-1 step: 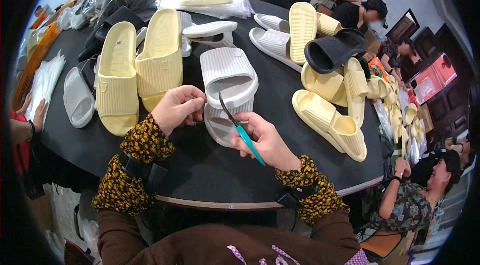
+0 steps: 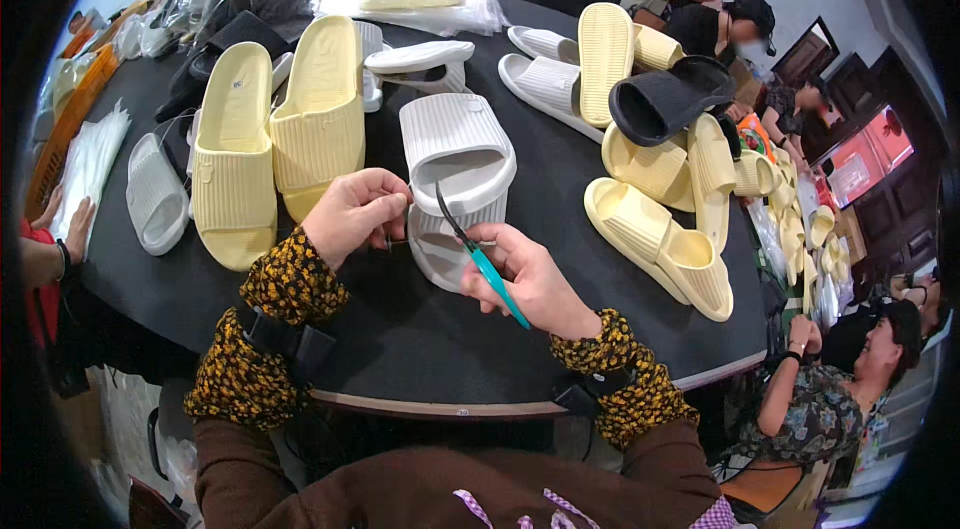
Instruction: Trim excess thread and material from manufactured sandals using scissors.
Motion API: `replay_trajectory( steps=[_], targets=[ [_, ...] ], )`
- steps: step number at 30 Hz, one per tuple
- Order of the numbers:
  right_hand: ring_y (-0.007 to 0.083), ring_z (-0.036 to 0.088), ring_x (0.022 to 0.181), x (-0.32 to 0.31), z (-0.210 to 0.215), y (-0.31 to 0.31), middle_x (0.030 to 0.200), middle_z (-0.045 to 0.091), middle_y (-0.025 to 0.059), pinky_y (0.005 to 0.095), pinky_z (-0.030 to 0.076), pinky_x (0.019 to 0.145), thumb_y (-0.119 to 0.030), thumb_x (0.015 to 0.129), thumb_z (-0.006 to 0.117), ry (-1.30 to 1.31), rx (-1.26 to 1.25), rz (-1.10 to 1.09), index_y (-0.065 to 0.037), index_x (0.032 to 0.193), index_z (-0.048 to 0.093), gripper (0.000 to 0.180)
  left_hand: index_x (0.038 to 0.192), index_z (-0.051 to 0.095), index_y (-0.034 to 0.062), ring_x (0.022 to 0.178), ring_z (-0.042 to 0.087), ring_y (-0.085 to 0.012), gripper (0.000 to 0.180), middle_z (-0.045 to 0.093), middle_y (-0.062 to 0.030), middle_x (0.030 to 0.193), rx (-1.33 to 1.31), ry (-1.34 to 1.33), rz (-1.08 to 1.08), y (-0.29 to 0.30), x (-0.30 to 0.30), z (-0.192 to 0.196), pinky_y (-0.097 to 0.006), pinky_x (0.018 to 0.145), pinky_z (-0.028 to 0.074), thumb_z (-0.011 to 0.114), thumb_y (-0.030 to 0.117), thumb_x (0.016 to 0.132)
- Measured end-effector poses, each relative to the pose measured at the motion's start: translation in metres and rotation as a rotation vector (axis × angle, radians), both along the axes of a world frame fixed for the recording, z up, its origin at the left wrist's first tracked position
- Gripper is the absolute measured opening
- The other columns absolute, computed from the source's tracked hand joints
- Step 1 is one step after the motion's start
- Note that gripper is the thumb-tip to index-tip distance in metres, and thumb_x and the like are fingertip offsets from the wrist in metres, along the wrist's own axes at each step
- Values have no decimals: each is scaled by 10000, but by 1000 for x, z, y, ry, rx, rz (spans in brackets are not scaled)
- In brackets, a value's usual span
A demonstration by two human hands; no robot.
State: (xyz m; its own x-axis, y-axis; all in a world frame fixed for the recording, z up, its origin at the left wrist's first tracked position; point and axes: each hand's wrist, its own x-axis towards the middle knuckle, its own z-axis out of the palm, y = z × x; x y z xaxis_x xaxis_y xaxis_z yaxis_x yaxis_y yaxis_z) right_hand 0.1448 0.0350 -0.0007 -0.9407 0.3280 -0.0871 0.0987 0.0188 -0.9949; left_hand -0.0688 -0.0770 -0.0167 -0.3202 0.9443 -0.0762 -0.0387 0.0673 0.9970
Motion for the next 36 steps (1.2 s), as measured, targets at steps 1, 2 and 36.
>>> replay_trajectory(
  steps=[1,2,36],
  targets=[
    [59,533,594,0,2,-1,802,586,25,182,404,488,-112,823,641,-3,-3,-1,-9,1194,424,441,932,559,19,550,548,-71,139,603,-35,690,16,6,7,0,-1,0,-187,493,441,529,149,893],
    [58,524,608,0,5,-1,782,574,19,197,420,513,-119,819,650,-33,-18,1,4,1186,427,447,930,560,19,544,546,-70,138,604,-35,687,34,13,15,-1,-1,1,-188,493,442,528,148,893],
    [344,599,780,-4,4,-8,841,582,179,419,499,692,-141,723,630,-21,1150,-89,-25,1052,496,373,831,643,1,902,492,-104,53,521,-41,995,296,164,10,-2,2,11,-238,804,392,623,36,796]
  ],
)
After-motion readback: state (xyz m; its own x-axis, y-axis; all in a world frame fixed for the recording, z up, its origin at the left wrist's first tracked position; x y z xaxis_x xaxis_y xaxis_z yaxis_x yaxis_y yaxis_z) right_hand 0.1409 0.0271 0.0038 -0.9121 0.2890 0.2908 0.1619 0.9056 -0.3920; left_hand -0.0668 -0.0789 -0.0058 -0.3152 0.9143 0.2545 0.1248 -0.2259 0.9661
